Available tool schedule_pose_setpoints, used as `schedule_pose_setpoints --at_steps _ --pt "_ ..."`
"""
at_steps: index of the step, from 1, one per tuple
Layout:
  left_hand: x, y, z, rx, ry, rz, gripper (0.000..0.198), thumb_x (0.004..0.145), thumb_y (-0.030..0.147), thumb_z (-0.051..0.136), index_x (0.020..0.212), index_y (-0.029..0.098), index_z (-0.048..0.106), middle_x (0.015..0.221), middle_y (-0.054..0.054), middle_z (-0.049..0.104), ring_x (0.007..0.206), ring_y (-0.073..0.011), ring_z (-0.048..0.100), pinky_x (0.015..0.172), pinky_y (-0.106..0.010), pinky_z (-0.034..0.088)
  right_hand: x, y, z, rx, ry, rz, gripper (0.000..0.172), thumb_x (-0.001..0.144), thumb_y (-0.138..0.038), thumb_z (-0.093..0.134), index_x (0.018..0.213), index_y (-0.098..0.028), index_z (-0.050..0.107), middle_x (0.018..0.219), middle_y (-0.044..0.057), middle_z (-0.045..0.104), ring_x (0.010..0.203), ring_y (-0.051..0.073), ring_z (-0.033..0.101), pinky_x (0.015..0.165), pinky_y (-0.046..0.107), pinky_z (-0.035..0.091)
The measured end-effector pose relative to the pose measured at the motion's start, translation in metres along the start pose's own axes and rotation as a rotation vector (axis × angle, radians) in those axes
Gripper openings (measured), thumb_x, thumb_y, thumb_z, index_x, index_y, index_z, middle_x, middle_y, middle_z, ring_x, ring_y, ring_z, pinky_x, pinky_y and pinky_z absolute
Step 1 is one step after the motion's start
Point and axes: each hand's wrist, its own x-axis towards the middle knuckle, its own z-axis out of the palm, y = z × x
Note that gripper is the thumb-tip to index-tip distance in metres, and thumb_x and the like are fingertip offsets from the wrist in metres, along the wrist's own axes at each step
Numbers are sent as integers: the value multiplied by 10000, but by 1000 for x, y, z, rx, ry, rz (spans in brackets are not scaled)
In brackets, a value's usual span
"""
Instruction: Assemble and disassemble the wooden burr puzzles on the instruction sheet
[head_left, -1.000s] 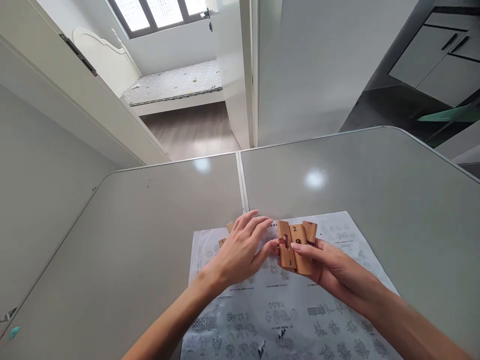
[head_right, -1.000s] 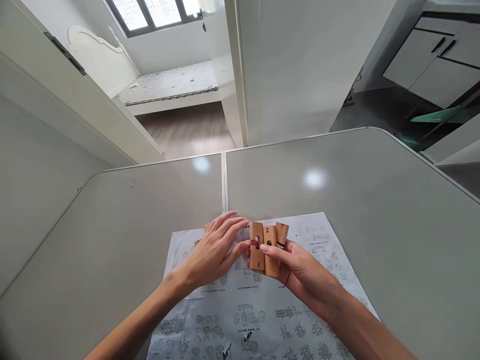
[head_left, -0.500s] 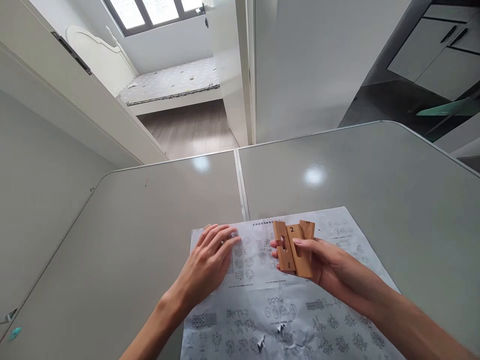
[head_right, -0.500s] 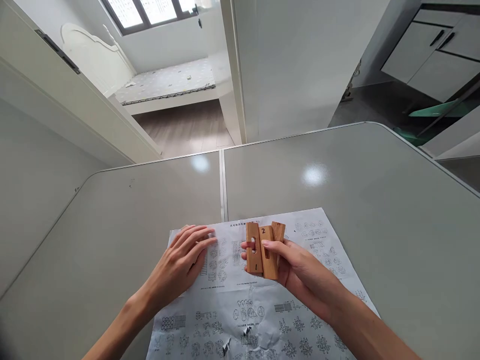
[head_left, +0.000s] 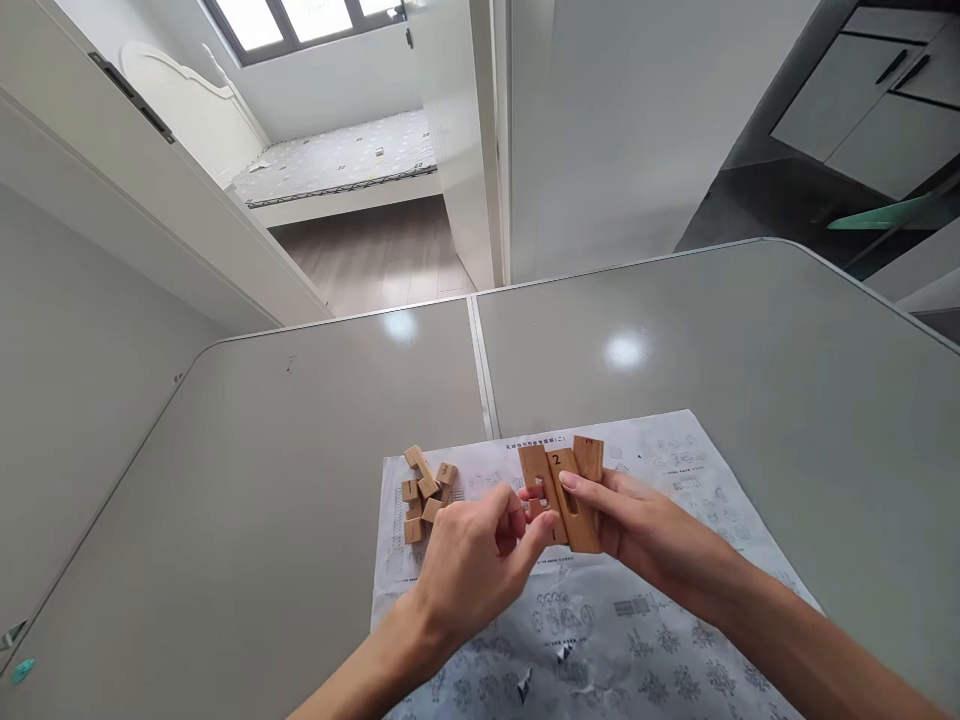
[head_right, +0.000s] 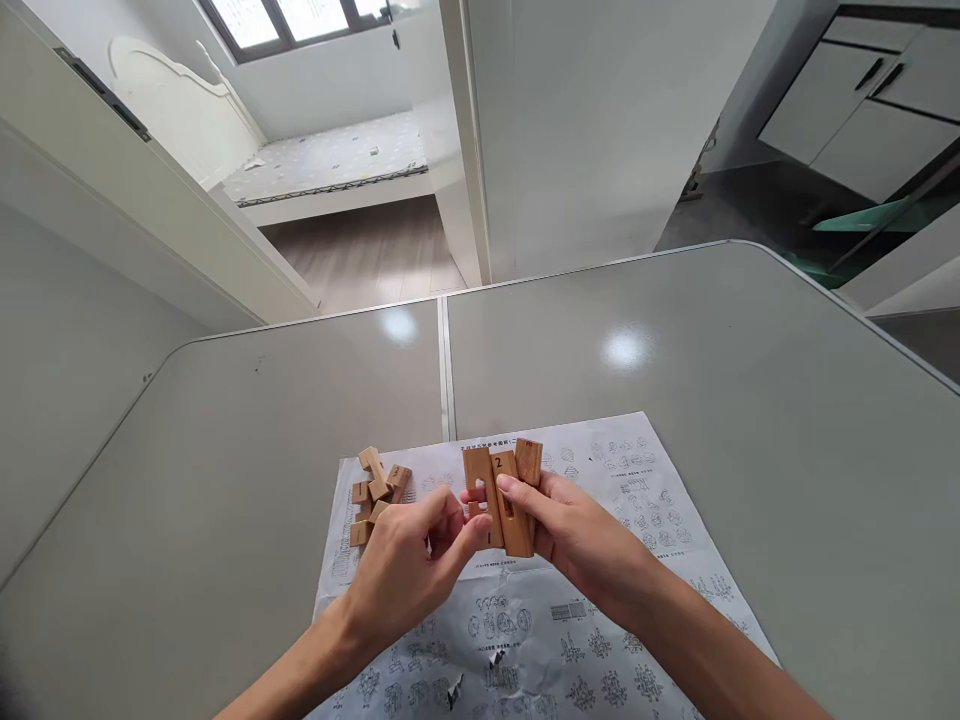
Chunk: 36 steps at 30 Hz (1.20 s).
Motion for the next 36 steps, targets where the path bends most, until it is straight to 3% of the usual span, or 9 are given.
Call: schedule_pose_setpoints --at_steps 7,13,18,22,28,36 --pt "8 6 -6 -129 -63 -141 469 1012 458 633 621 199 625 520 13 665 434 -101 546 478 -223 378 4 -1 4 28 39 -42 273 1069 -384 668 1195 -173 786 1295 131 798 1283 283 715 1179 436 526" --pt "13 4 -5 -383 -119 -208 421 1037 466 581 738 189 682 536 10 687 385 -98 574 444 -200 438 8 0 6 28 22 -92 293 1048 -433 697 1193 -202 804 1335 111 782 1364 288 661 1242 445 457" --pt "11 -2 1 -392 -105 -183 390 1033 447 600 757 182 673 540 9 675 413 -100 589 463 -196 450 10 2 4 -25 42 -118 326 1035 -474 707 1216 -222 807 1325 95 788 1383 291 646 1257 449 445" --pt "8 -4 3 -290 -67 -124 360 1052 404 571 776 188 653 547 18 681 438 -98 582 494 -203 441 11 2 0 -77 179 -120 322 1031 -465 713 1247 -238 789 1300 86 798 1365 300 663 1257 470 451" --pt "6 -10 10 15 -46 -39 345 1042 341 578 732 200 632 597 14 712 477 -115 598 530 -241 397 10 -7 -11 -137 329 -261 326 998 -515 742 1166 -240 791 1331 102 786 1385 316 647 1237 471 480" --pt "11 -5 15 333 -99 -14 388 1052 356 565 690 216 557 562 5 681 467 -176 628 500 -285 271 9 -9 -10 -147 245 -270 429 890 -621 821 1014 -210 836 1191 137 830 1324 381 680 1178 526 519"
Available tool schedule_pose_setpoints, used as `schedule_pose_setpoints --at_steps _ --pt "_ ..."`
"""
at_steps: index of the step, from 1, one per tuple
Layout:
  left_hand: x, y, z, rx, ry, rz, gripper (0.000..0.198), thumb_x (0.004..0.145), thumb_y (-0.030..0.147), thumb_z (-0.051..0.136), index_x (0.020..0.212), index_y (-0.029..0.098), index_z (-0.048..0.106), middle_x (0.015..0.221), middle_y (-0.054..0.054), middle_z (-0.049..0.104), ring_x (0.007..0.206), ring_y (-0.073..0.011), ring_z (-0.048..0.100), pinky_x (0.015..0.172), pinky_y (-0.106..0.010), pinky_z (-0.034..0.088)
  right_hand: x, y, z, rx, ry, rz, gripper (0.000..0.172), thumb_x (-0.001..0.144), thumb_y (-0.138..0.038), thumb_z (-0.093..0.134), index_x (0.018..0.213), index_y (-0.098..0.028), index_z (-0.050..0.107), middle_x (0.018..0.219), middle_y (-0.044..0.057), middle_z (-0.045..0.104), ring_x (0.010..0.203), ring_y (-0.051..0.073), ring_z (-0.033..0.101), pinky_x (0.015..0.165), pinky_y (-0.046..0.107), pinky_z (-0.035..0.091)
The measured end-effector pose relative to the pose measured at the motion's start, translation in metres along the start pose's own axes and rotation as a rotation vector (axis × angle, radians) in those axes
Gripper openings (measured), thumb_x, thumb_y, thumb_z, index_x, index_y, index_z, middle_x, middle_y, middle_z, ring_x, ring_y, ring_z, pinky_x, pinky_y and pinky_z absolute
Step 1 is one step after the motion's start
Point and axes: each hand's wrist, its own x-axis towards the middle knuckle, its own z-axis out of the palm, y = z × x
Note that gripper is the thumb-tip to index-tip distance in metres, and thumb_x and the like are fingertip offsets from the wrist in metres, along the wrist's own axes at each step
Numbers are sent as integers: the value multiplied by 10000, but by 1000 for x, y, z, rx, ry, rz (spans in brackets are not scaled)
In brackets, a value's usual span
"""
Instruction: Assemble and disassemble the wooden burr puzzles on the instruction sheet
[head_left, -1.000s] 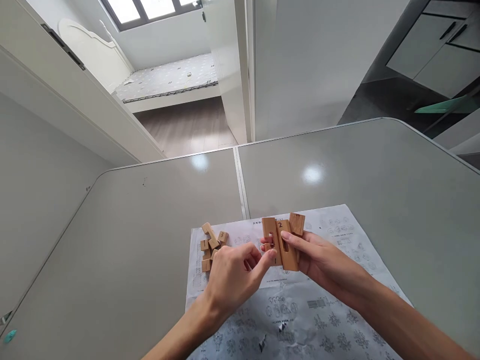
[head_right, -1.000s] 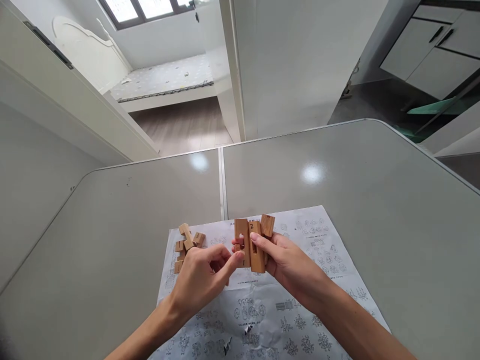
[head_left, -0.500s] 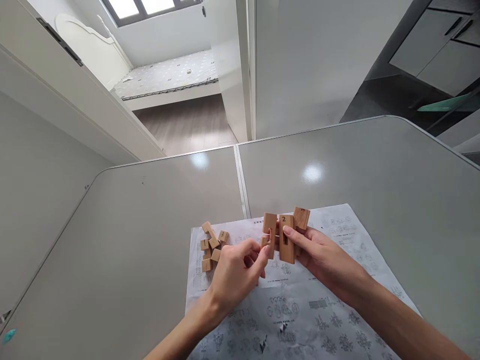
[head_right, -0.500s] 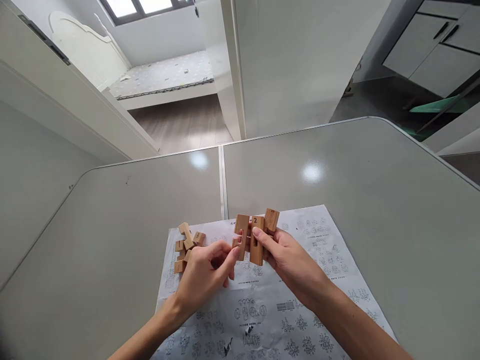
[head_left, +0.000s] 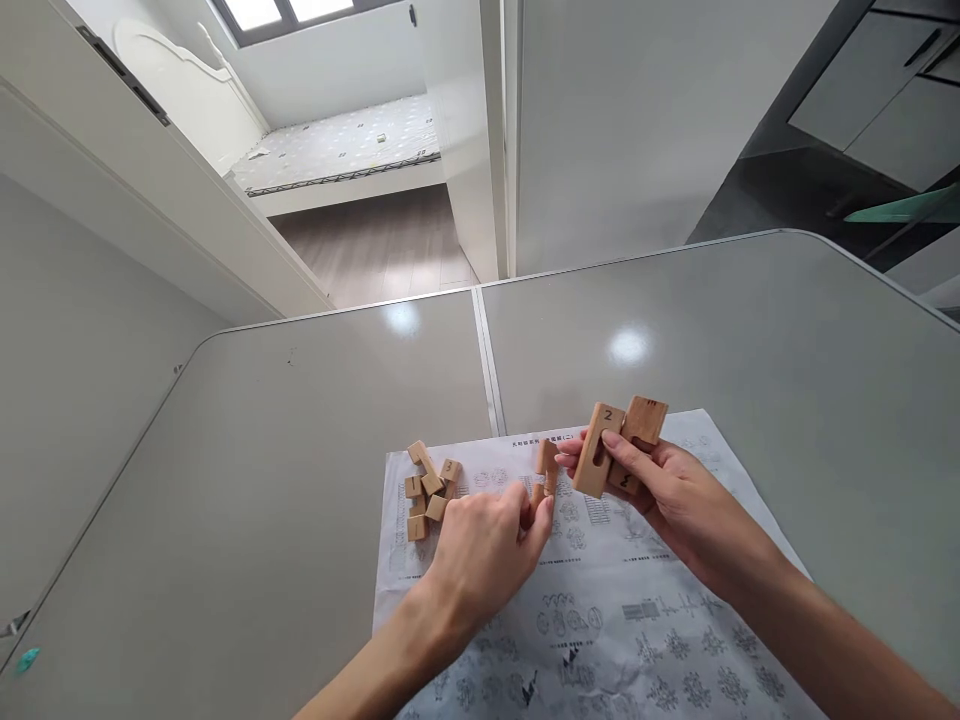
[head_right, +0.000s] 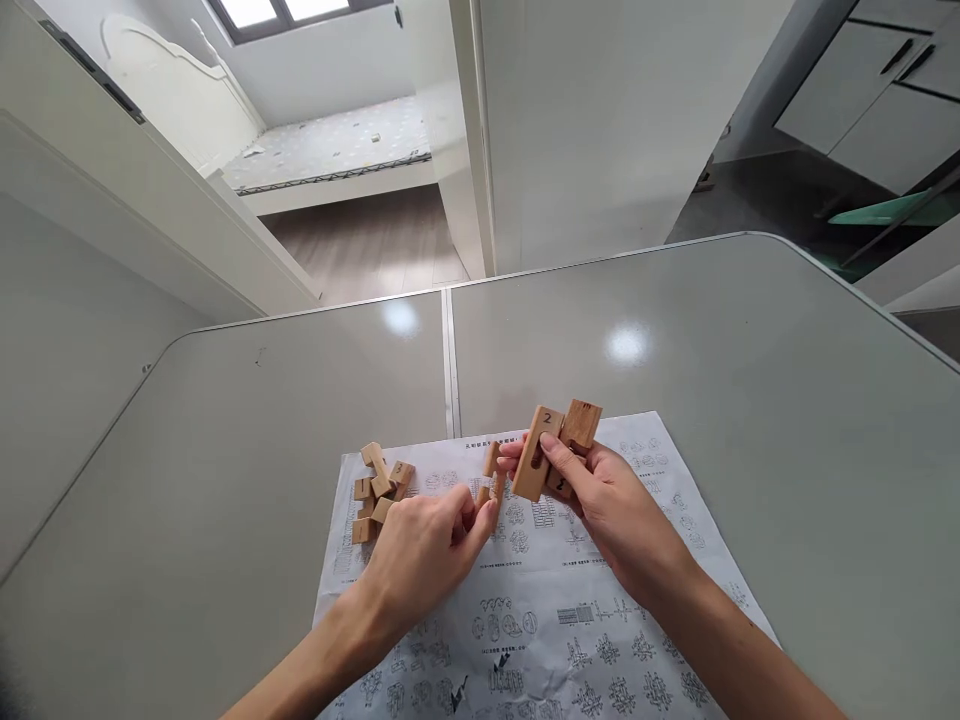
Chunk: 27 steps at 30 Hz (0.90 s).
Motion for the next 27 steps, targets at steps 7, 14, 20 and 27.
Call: schedule_pose_setpoints --at_steps 7,14,20,27 --pt "2 1 -3 141 -64 -31 396 1062 435 585 737 209 603 593 -37 711 481 -246 681 482 -298 293 9 8 17 6 -120 25 468 934 -625 774 1104 -193 836 1224 146 822 1265 360 716 1156 516 526" --pt "-1 -8 -5 -256 124 29 361 1030 507 608 821 213 583 589 28 644 481 -147 594 520 -268 379 20 13 25 -47 -246 -100 446 1019 -598 678 1204 -221 828 1267 117 809 1197 323 743 1105 475 552" --pt "1 -6 -4 -616 97 -47 326 1073 435 505 843 212 568 653 14 659 500 -120 577 519 -245 435 23 19 35 -17 -297 -160 432 1021 -602 669 1222 -246 810 1292 100 800 1164 297 744 1026 426 589" --pt "1 -8 5 -939 97 -106 284 1114 441 464 1042 198 593 793 -4 716 489 -103 654 496 -224 496 25 25 32 -45 -252 -187 461 1013 -632 657 1285 -274 755 1205 87 801 861 240 724 844 397 591"
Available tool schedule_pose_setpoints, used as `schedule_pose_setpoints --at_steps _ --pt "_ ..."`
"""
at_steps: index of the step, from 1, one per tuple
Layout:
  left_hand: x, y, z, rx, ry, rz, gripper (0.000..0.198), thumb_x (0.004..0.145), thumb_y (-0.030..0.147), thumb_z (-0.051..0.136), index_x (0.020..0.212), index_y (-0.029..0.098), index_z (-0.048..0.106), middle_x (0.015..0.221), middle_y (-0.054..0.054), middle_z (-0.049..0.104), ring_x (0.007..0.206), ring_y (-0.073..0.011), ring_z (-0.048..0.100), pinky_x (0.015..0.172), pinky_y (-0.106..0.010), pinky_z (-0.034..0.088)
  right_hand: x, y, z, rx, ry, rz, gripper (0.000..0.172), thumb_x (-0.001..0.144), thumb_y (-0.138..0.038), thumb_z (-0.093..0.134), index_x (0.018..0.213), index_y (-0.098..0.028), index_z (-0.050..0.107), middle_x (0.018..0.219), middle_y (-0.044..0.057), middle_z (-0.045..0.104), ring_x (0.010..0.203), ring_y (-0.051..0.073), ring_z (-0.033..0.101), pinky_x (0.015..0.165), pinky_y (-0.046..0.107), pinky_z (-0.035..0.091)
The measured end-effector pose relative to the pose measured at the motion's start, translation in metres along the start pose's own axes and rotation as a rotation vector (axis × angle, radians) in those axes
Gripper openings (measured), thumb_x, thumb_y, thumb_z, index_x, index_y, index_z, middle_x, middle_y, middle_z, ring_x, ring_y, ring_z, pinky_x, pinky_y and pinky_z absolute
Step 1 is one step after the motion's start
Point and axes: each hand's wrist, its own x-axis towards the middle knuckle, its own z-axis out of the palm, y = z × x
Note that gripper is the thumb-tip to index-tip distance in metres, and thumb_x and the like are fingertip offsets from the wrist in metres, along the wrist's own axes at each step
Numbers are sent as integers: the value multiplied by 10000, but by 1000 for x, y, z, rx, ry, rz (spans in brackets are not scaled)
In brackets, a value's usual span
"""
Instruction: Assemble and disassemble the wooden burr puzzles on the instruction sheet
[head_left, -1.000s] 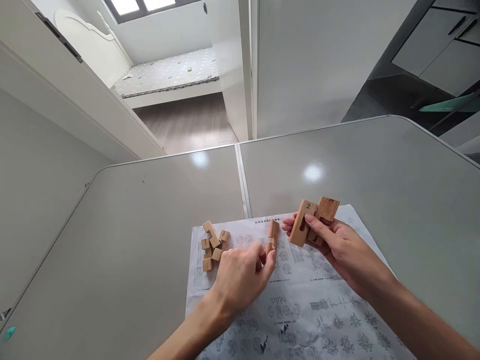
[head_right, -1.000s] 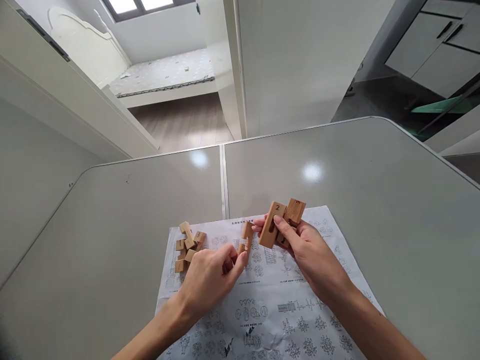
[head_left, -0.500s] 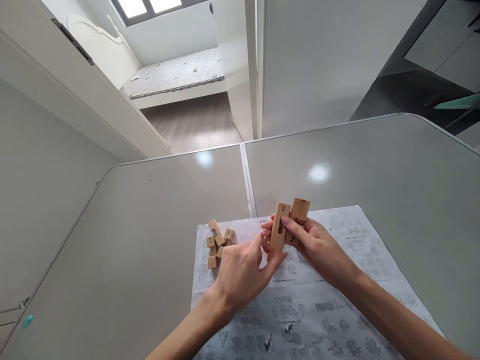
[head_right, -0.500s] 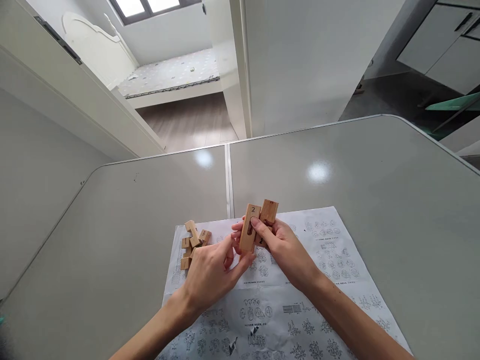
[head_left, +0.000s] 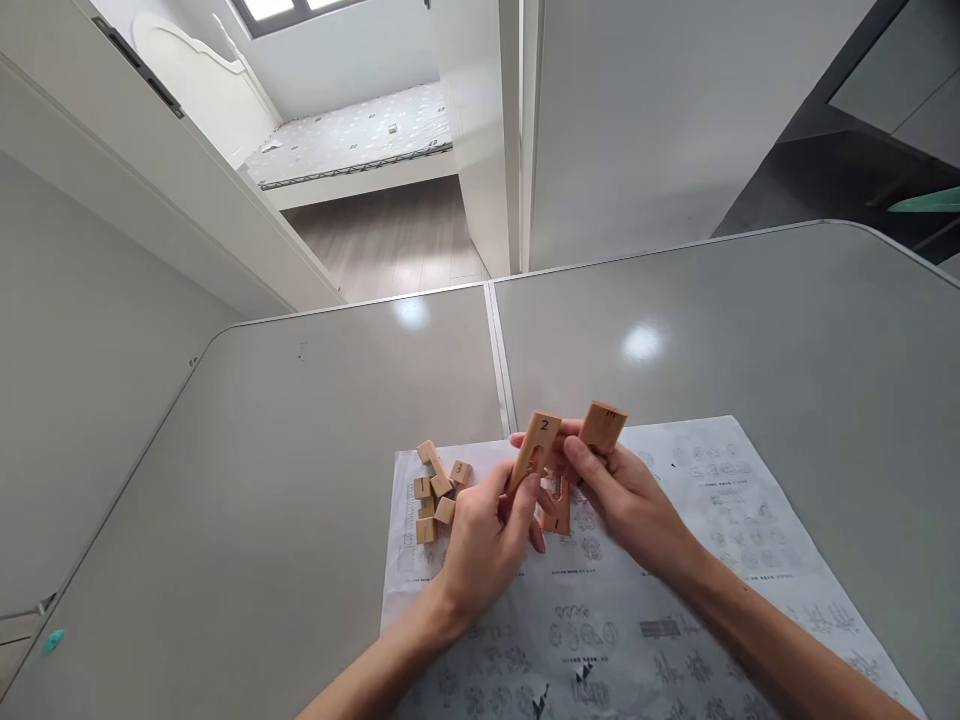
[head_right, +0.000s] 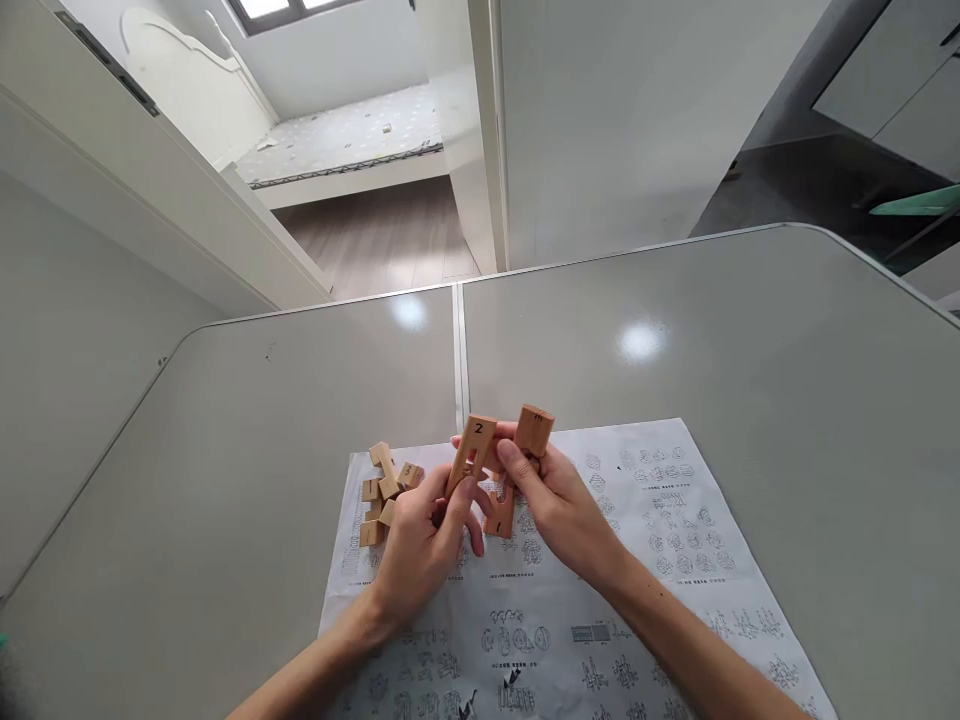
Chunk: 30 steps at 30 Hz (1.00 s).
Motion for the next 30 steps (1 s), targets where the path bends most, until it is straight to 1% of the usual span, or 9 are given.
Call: schedule_pose_setpoints --at_steps 2,4,7,10,12,18,21,26,30 --pt "0 -1 -1 -29 3 7 269 1123 436 461 1126 203 594 818 -2 732 491 -95 654 493 -215 484 0 3 -7 -3 130 -81 388 1012 -615 676 1203 -290 767 1144 56 784 914 217 698 908 360 567" --pt "0 -2 -1 -37 -5 20 255 1128 420 465 1210 210 585 835 -1 742 502 -90 658 491 -206 477 0 5 -13 -4 197 -129 348 1034 -595 657 1148 -283 762 944 19 726 761 160 618 786 290 552" --pt "0 -4 -2 -36 -2 29 252 1137 409 451 1232 212 577 915 -24 776 518 -85 668 480 -199 472 -2 3 -16 24 150 -76 351 1071 -589 594 1131 -266 718 696 -54 480 521 106 335 478 243 345" --pt "0 -4 -2 -44 9 35 268 1141 404 440 1275 215 575 1075 -71 801 538 -88 680 478 -208 486 -6 1 -13 23 41 -13 376 1097 -604 521 1055 -252 644 649 -82 384 486 96 221 443 258 207" --pt "1 -3 -2 -43 19 46 288 1138 391 451 1331 220 578 1156 -88 794 560 -92 687 494 -216 509 -7 1 -9 -44 -23 -12 395 1110 -586 500 952 -238 600 622 -77 414 492 100 279 465 260 254" --pt "0 -3 -3 0 74 130 305 1138 314 463 1385 215 612 995 -52 788 635 -109 656 641 -244 584 -8 16 -7 -332 -279 -151 458 1142 -518 436 822 -218 566 569 -40 524 514 127 444 531 279 393" --pt "0 -4 -3 -17 63 183 308 1140 267 453 1405 233 605 1078 -61 783 698 -115 666 729 -268 607 -8 20 -8 -426 -300 -163 414 1148 -493 425 868 -220 563 549 -42 563 485 129 468 521 273 414" --pt "0 -9 -4 67 84 254 315 1135 234 463 1419 229 602 929 -23 745 774 -139 687 768 -268 596 -10 22 -9 -427 -276 -147 385 1159 -471 405 924 -219 579 530 -41 609 505 145 538 594 288 485" --pt "0 -9 -5 101 89 308 340 1137 217 449 1444 238 594 1137 -71 779 945 -166 736 854 -290 606 -9 22 -9 -425 -273 -159 386 1161 -476 403 912 -228 563 523 -47 608 530 152 558 660 308 510"
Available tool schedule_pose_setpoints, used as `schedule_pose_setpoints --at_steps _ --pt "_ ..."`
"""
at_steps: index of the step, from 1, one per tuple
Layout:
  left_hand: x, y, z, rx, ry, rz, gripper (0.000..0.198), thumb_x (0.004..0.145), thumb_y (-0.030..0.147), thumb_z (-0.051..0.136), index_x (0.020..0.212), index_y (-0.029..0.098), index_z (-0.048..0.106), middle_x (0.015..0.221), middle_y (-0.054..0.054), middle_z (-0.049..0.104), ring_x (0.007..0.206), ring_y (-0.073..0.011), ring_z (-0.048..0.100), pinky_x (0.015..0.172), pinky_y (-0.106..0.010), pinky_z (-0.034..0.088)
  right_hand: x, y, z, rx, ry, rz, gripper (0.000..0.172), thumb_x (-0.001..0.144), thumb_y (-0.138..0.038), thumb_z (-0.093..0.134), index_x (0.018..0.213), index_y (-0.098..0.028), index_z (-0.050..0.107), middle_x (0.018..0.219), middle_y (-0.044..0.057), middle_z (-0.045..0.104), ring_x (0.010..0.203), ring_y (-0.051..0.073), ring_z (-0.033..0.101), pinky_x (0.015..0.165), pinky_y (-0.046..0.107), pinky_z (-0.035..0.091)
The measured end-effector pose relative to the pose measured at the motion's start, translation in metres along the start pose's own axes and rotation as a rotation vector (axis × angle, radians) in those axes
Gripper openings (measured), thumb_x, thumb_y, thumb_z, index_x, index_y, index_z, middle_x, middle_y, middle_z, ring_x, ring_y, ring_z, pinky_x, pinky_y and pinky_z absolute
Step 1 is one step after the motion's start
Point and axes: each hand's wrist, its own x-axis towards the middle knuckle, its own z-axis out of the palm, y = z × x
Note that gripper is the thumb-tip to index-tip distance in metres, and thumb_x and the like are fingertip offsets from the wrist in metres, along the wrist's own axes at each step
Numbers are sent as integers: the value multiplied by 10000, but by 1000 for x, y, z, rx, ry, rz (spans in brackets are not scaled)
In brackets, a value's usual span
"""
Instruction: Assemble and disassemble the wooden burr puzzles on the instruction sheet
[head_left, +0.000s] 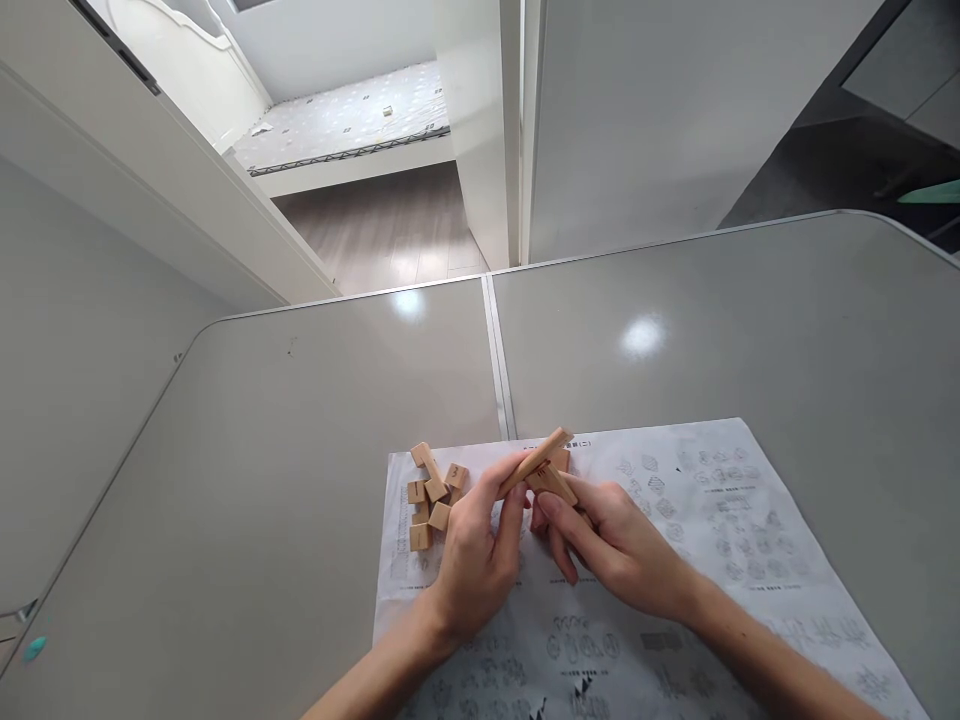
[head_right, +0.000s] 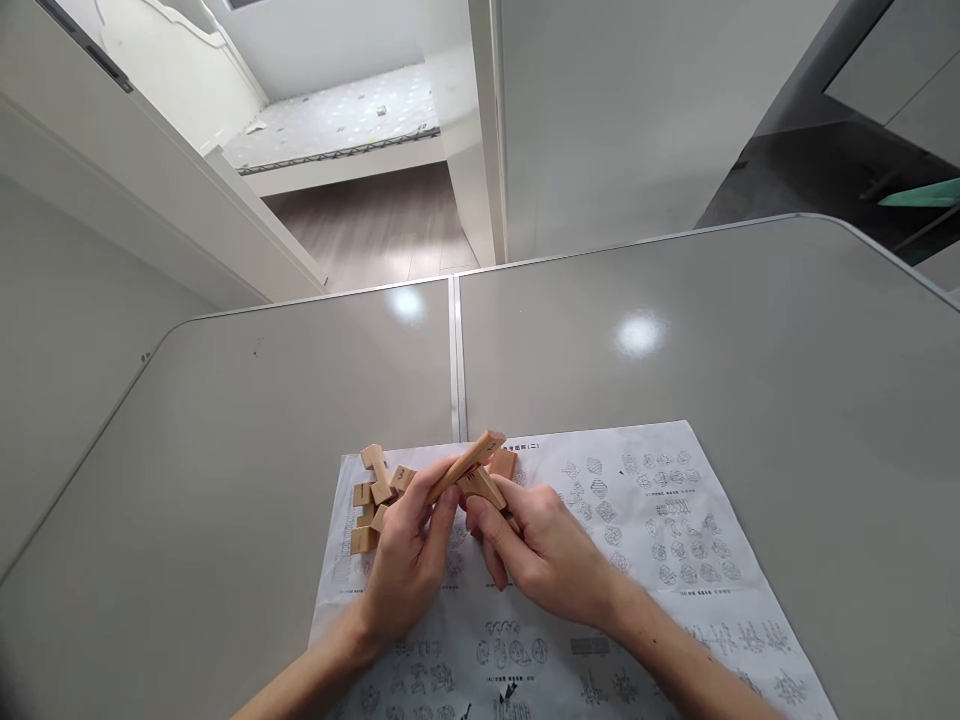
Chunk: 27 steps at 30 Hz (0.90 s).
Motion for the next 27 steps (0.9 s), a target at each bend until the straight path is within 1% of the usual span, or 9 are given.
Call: schedule_pose_setpoints --at_steps 2,4,9,13,15,17,21,23,27 --pt "1 0 0 2 4 27 364 1134 199 451 1468 248 587 1244 -86 767 1011 -172 740 897 -300 611 1 0 0 2 1 -6 389 1161 -481 401 914 -229 563 518 -49 604 523 153 553 649 309 506" --pt "1 0 0 4 10 50 384 1130 178 452 1481 256 585 1287 -89 757 1046 -174 740 927 -306 613 1 -1 1 2 3 -12 394 1160 -483 401 905 -230 564 513 -47 602 524 156 552 654 315 511" --pt "1 -2 0 12 17 99 416 1119 136 454 1489 274 585 1335 -82 744 1138 -185 738 998 -325 613 1 -1 1 10 -1 -8 395 1158 -479 402 895 -234 565 513 -44 597 536 163 556 657 323 520" --pt "1 -3 -1 32 24 104 433 1108 119 468 1488 286 589 1313 -86 747 1132 -206 745 1000 -371 632 0 -2 0 5 -3 -9 390 1158 -475 400 892 -238 560 515 -45 593 532 161 549 637 319 512" --pt "2 -2 -1 34 13 109 450 1103 109 472 1497 297 581 1327 -88 745 1146 -216 744 1008 -394 637 0 -2 0 4 -3 -9 384 1158 -467 402 886 -242 553 511 -48 589 524 159 539 629 316 507" --pt "3 -1 -1 38 -9 150 483 1095 83 472 1519 296 563 1371 -96 727 1205 -223 729 1036 -406 633 1 -1 0 14 3 -9 374 1158 -455 407 879 -246 542 509 -54 585 509 153 523 617 309 499" --pt "4 0 0 43 -45 238 528 1076 27 463 1543 260 543 1439 -124 682 1298 -221 696 1035 -361 637 1 0 0 32 16 -10 373 1161 -432 411 850 -252 512 512 -60 578 485 139 493 565 285 456" --pt "4 0 0 35 -49 240 534 1071 16 462 1545 248 541 1433 -127 680 1300 -214 696 1028 -342 638 1 0 0 32 12 -8 372 1162 -423 409 848 -252 510 516 -59 577 483 136 492 546 276 437" --pt "4 -1 0 37 -57 223 524 1073 23 461 1541 244 544 1433 -123 681 1322 -215 681 1074 -359 616 2 -2 0 21 13 -6 364 1158 -407 413 845 -248 506 512 -61 572 473 130 484 535 269 428"
